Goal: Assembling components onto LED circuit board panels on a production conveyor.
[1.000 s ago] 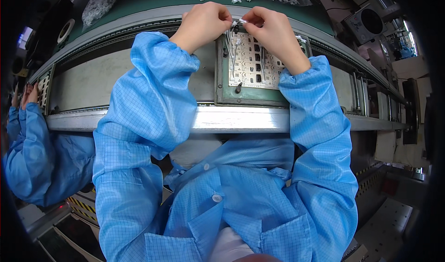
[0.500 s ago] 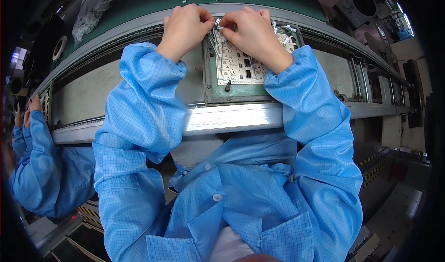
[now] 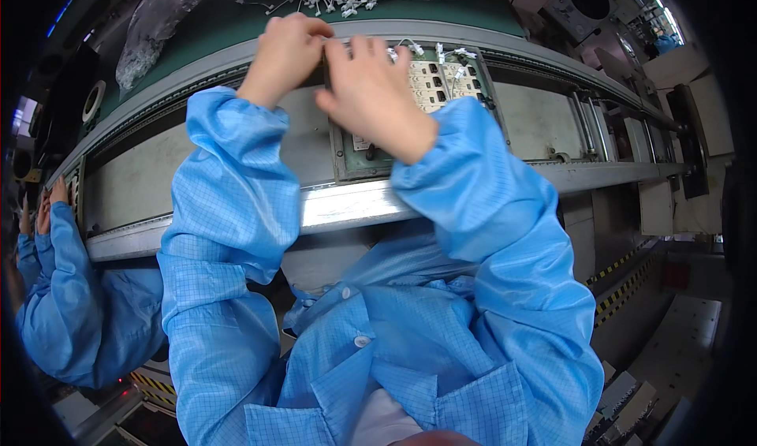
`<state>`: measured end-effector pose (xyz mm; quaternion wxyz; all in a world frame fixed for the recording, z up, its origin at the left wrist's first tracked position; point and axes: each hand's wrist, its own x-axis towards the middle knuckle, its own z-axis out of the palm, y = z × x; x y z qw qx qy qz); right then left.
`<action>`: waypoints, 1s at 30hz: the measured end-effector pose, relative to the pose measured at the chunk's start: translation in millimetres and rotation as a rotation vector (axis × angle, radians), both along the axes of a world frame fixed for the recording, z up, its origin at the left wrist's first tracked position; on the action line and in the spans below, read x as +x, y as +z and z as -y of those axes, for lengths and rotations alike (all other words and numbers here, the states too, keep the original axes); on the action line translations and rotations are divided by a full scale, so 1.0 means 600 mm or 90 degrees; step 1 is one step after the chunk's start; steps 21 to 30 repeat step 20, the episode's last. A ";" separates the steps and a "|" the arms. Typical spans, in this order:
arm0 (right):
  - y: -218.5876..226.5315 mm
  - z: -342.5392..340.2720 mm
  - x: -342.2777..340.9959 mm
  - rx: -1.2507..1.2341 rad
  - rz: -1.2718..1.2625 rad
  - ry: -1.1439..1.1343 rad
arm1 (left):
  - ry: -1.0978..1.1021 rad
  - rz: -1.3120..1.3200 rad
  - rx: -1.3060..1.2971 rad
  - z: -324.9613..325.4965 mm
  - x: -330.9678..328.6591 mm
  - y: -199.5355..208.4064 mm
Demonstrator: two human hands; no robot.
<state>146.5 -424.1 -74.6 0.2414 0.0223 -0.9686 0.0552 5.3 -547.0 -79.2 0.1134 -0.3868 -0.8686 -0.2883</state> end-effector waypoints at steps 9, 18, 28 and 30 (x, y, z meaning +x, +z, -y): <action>-0.035 0.061 -0.044 0.197 -0.004 -0.126 | 0.114 -0.113 0.086 0.042 -0.053 0.000; -0.043 -0.018 -0.022 0.137 0.003 -0.166 | 0.088 -0.163 0.059 0.045 -0.049 0.007; -0.034 -0.080 -0.001 0.141 0.050 -0.224 | 0.079 -0.138 0.035 0.045 -0.059 0.008; -0.034 -0.080 -0.001 0.141 0.050 -0.224 | 0.079 -0.138 0.035 0.045 -0.059 0.008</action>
